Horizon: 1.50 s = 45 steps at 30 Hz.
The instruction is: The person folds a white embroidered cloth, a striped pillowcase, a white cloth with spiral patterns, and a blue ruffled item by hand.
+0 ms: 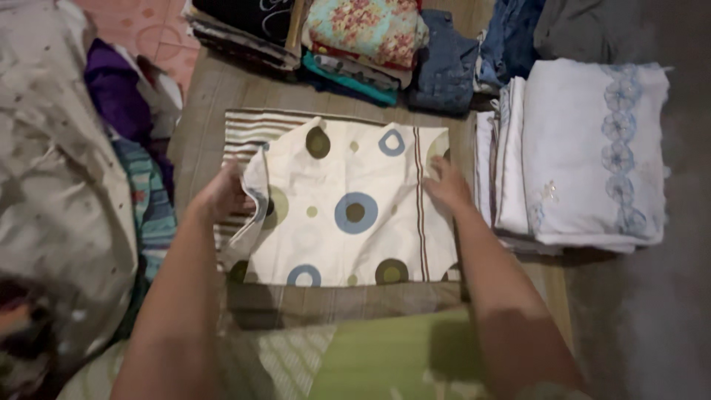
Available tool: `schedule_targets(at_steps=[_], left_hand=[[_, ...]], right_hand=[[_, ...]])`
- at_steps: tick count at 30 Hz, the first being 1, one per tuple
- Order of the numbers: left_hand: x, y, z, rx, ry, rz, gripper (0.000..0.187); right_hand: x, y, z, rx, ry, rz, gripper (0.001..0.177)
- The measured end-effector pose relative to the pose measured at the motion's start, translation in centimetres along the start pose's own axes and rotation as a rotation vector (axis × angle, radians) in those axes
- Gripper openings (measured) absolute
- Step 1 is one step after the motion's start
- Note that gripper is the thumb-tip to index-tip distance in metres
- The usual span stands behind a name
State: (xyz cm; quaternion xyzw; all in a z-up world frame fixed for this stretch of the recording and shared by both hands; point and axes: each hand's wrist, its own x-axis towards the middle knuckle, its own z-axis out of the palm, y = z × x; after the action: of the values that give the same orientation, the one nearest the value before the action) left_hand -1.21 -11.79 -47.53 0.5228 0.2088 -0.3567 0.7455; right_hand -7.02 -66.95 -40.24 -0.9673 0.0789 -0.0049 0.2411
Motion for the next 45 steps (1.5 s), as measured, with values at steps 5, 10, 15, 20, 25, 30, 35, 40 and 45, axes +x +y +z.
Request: schedule_targets(at_steps=[5, 10, 15, 20, 25, 30, 35, 40, 45], left_hand=[[-0.9, 2.7, 1.7, 0.164, -0.033, 0.462, 0.068], [-0.9, 4.6, 1.7, 0.286, 0.128, 0.413, 0.083], [3.5, 4.2, 0.7, 0.399, 0.376, 0.463, 0.044], [5.2, 2.6, 0.4, 0.362, 0.456, 0.639, 0.037], [4.0, 2.0, -0.5, 0.568, 0.728, 0.572, 0.031], [3.3, 4.1, 0.3, 0.521, 0.693, 0.503, 0.037], [5.6, 6.2, 1.3, 0.299, 0.451, 0.597, 0.038], [6.6, 5.1, 0.2, 0.55, 0.872, 0.676, 0.035], [6.3, 4.3, 0.0, 0.516, 0.932, 0.706, 0.031]], right_hand=[[7.7, 1.9, 0.4, 0.052, 0.049, -0.033, 0.054], [12.1, 4.3, 1.1, -0.141, -0.015, -0.213, 0.049], [12.5, 2.1, 0.1, -0.143, -0.056, -0.157, 0.046], [12.6, 1.0, -0.4, -0.162, 0.004, -0.082, 0.022], [13.8, 3.7, -0.6, -0.204, 0.162, -0.148, 0.021], [15.4, 6.2, 0.2, 0.143, -0.025, 0.088, 0.026], [15.6, 6.1, -0.4, 0.097, -0.156, 0.048, 0.051], [15.7, 6.9, -1.5, -0.226, -0.058, -0.125, 0.047], [14.4, 4.4, -1.3, -0.283, 0.074, -0.007, 0.039]])
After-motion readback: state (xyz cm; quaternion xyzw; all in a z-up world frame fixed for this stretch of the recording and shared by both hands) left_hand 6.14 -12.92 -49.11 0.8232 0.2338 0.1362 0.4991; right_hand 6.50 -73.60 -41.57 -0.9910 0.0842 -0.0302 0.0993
